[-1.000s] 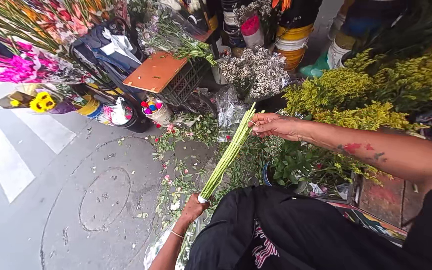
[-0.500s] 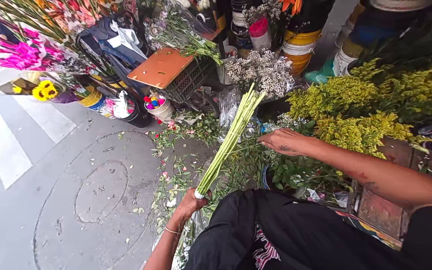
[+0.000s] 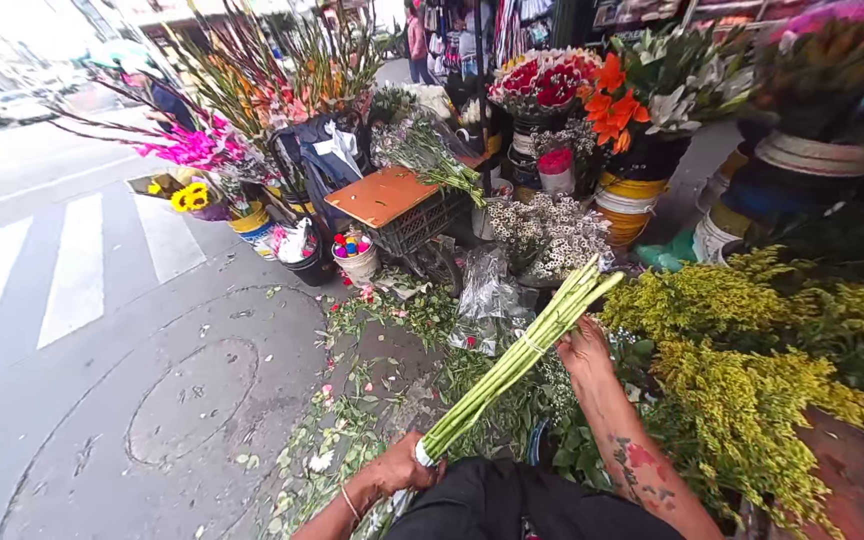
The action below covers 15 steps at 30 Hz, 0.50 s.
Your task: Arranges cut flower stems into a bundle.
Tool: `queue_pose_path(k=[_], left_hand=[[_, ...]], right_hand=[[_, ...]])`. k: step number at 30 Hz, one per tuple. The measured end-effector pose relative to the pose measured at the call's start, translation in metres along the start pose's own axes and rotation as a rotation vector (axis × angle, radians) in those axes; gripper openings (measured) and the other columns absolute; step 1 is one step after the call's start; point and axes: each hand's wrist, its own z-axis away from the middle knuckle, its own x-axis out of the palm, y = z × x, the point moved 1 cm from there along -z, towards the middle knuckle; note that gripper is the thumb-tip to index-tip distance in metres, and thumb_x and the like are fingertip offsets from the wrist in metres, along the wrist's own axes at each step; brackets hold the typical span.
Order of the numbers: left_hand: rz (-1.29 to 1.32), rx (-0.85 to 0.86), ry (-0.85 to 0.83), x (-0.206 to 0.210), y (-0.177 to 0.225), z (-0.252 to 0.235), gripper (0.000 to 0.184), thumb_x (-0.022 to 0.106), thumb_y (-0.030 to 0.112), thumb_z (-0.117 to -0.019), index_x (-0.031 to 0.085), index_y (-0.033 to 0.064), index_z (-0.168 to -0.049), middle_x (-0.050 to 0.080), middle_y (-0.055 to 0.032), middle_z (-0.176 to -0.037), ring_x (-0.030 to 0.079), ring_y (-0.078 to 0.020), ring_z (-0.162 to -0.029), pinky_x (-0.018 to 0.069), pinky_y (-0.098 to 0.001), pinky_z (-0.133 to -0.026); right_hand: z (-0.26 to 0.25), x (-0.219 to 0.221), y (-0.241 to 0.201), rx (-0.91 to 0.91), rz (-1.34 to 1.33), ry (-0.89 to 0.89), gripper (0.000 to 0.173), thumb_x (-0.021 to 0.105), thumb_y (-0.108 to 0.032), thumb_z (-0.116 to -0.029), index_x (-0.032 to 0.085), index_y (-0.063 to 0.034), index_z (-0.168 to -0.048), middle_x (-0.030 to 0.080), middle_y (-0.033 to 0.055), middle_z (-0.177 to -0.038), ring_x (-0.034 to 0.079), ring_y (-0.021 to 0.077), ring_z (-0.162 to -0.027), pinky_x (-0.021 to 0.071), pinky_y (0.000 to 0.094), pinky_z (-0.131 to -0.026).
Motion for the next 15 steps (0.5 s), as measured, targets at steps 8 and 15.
queue_pose_path(k=[8,15], left_hand=[[-0.185,0.122,0.039,-0.005,0.008,-0.005,0.016,0.074,0.016,-0.0791,0.071,0.0059,-0.090,0.068,0.0022,-0.078,0.063,-0.0047,-0.071,0.0531,-0.0303,-0.068],[-0.075,0.096,-0.140,-0.013,0.011,0.000,0.011,0.072,0.014,-0.0771,0.070,0.0112,-0.088,0.068,0.0063,-0.074,0.056,-0.0005,-0.057,0.0479,-0.0222,-0.054]], right_hand=[[0.011,-0.014,-0.016,0.517,-0.316,-0.316,0.072,0.024,-0.060,-0.1041,0.072,-0.0074,-0.092,0.058,0.0006,-0.055,0.052,0.0086,-0.040,0.0518,0.0253,-0.041],[0.011,-0.033,-0.045,-0.293,-0.304,-0.732,0.069,0.070,-0.034,-0.0954,0.036,-0.0323,-0.155,0.057,0.0043,-0.150,0.060,0.0257,-0.132,0.0568,0.0408,-0.102]])
